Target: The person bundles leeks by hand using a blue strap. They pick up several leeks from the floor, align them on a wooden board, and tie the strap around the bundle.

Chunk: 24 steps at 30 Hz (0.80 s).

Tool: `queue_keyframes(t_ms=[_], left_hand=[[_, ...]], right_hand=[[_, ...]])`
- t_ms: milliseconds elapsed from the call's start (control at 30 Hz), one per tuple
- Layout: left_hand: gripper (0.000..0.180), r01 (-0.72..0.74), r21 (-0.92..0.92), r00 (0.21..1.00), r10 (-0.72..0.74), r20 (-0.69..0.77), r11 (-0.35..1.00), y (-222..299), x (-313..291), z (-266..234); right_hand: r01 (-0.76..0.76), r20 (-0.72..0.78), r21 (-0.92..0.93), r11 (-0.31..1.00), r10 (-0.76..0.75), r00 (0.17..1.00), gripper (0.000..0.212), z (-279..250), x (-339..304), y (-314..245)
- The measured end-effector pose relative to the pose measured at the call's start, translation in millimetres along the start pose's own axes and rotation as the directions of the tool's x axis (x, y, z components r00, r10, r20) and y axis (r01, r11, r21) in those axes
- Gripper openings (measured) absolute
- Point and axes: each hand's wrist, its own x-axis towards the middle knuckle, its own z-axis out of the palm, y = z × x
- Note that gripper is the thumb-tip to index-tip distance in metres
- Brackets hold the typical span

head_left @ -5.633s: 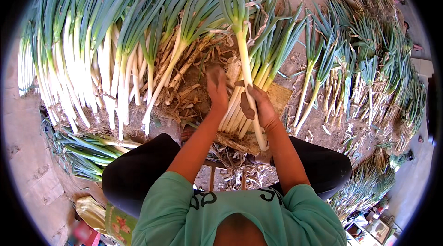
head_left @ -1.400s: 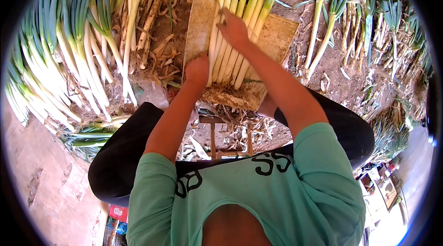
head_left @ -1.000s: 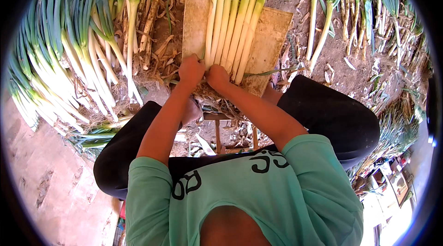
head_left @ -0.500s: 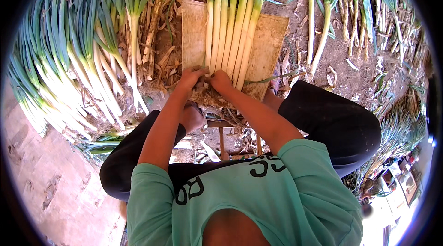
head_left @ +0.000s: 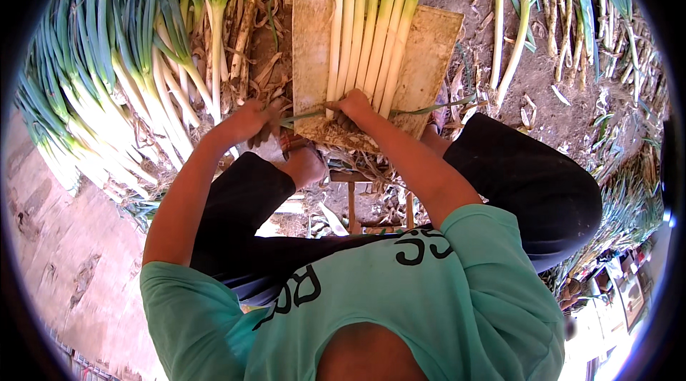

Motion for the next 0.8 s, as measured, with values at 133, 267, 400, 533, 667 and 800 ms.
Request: queue_keyframes(t_ms=[133,267,400,533,667,800], left_hand=[[0.057,-0.105,0.045,0.957,0.113,-0.269,0.993,-45.1,11.3,-16.9],[0.048,-0.178,-0.535,0.864,-0.129,-0.486,0.826,-64.2,14.7,-62.0],[0.039,-0.159,-0.47,0.838,-0.133,-0.529,0.868,-40.8,8.5,-55.9],[0.054,-0.138,-0.131,0.665,-0.007,-0.747,0.982,-18.4,-0.2,-67.6],[0.037,-0.273,0.338,0.175,0.392,-0.903,0.901,-14.9,-0.5,-82.2],[0.02,-0.434,0.69,0.057,0.782,-0.621,0.58,39.6,-8.5,-48.9]], right_hand=[[0.038,-0.008,-0.002,0.999,-0.038,0.999,0.041,0.8,5.5,7.0],[0.08,-0.054,-0.074,0.994,-0.084,0.995,0.042,3.8,-2.8,0.9],[0.066,-0.009,-0.1,0.993,-0.068,0.998,0.04,-0.2,5.0,5.5],[0.046,0.113,-0.231,0.972,-0.02,0.993,0.036,-23.9,15.8,-1.0],[0.008,0.099,-0.378,0.926,0.032,0.995,0.029,-69.1,-3.4,-81.9],[0.077,0.171,-0.59,0.803,0.031,0.985,0.022,-115.7,-13.6,-128.6]])
